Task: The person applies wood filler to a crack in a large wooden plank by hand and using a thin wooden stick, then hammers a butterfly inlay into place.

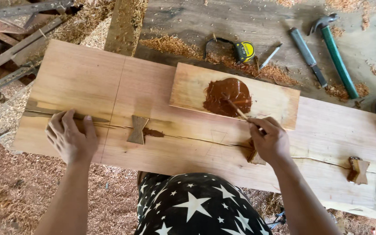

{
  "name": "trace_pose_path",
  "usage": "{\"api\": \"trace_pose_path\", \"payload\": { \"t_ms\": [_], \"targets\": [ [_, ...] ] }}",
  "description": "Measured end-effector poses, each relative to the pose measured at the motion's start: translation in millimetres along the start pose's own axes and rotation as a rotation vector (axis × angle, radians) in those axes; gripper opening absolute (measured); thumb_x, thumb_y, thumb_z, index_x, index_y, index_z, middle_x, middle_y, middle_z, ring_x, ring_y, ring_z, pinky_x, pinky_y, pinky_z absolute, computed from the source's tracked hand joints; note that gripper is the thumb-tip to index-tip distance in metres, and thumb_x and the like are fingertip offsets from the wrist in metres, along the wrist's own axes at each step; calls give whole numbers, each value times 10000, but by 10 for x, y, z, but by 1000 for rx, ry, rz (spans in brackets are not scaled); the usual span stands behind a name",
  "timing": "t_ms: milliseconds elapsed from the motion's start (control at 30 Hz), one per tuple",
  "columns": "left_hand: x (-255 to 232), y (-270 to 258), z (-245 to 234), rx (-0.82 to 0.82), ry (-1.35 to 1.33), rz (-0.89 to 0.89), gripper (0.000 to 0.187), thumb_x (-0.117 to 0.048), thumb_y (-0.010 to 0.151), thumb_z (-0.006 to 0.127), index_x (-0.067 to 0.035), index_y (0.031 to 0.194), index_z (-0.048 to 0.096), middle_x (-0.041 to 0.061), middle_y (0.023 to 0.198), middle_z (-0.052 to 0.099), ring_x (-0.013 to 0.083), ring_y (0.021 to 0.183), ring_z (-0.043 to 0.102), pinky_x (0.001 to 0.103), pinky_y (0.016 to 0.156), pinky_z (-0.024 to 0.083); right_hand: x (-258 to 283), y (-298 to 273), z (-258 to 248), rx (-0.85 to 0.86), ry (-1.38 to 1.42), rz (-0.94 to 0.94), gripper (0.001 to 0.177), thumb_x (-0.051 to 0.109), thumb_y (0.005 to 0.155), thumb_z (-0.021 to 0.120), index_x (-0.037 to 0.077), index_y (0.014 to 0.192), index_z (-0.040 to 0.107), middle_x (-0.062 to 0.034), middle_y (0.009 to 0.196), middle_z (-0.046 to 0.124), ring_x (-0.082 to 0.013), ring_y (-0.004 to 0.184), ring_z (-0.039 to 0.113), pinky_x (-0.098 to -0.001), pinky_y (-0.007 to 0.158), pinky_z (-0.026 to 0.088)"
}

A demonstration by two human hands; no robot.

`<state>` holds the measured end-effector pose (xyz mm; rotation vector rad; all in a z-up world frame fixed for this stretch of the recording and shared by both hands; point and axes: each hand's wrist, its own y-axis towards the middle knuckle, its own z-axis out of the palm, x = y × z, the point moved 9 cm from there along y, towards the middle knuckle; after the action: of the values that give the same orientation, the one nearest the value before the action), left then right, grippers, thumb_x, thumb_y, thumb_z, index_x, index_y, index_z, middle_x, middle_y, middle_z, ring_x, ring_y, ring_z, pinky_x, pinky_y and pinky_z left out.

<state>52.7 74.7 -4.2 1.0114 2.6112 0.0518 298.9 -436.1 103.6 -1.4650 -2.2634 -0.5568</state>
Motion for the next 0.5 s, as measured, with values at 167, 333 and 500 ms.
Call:
{"api": "trace_pose_path", "payload": {
  "t_ms": [167,333,500],
  "targets": [
    [-17,19,4,-6,7,13,425,-420,1095,598,-129,1395,523,169,1489,405,406,1390,347,600,1166,290,-314,40,153,262,-78,128,141,208,929,735,169,1048,799,-1,997,755,-132,705,724,-279,534,610],
    [-18,-7,-5,-1,14,11,452,-436,1093,595,-113,1399,518,183,1480,404,410,1384,343,601,1164,292,-27,193,-80,89,14,-174,150,174,932,732,154,1069,789,-18,1003,754,-111,781,729,-255,654,613],
    [-38,0,-22,-7,0,9,457,-436,1086,588,-107,1396,524,192,1477,410,410,1387,346,597,1156,292,-7,312,95,169,19,-109,185,197,929,729,133,1094,785,-34,985,746,-154,765,729,-317,660,593]
  ]
}}
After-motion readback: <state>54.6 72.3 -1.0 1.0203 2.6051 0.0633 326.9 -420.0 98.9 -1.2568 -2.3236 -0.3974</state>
